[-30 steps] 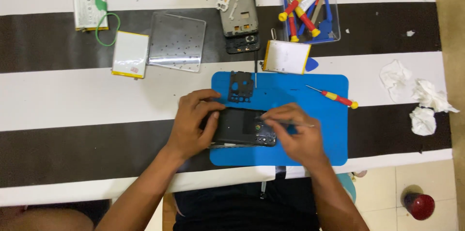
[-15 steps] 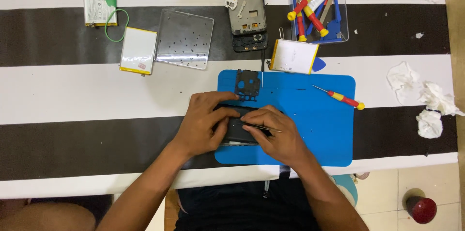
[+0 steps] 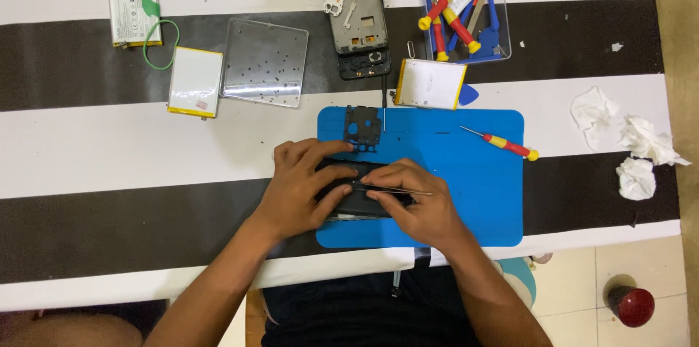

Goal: The person disassembles and repairs the internal components of a smartphone.

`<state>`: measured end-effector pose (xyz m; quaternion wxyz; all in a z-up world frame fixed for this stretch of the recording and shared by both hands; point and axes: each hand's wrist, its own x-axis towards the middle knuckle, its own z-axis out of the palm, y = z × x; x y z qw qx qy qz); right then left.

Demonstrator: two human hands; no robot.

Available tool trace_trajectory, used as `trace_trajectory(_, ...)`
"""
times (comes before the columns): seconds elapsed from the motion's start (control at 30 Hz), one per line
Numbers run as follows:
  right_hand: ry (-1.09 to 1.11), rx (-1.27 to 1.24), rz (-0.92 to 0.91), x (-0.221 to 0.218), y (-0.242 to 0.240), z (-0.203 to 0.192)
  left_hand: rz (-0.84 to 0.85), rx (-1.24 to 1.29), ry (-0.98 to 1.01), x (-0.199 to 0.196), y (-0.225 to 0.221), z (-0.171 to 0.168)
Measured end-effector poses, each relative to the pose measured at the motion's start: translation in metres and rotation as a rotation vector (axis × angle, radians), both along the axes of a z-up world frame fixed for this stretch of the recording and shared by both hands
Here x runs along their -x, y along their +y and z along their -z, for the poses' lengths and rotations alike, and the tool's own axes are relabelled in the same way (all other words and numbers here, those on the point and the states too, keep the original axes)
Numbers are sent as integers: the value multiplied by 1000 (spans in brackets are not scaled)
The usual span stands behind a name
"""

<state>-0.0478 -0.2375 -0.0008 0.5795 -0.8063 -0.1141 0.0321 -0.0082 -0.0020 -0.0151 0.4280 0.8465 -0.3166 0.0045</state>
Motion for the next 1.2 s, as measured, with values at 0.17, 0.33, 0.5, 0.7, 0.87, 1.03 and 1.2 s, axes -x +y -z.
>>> trace_trajectory(0.17,-13,24,-5,-2,6,-2,12,-26,-1,1,1,5)
trace_trajectory(0.33,12,10,-7,-1,3,-3,10,-7,13,0,1,7)
trace_trajectory(0.5,-50,-30,45,5,-19,0,-30,-28,62,0,2,6)
trace_trajectory(0.7,-62,62,325,16,-69,6,-34,10,61,-3,2,0)
trace_trajectory(0.87,-64,206,385,19,-89,9,-11,-26,71,-1,0,0)
trace_trajectory(1.03,-48,185,323,19,-93,14,-31,-5,84,0,2,2)
trace_trajectory(1.2,-92,220,278,18,-93,14,-29,-30,97,0,2,4)
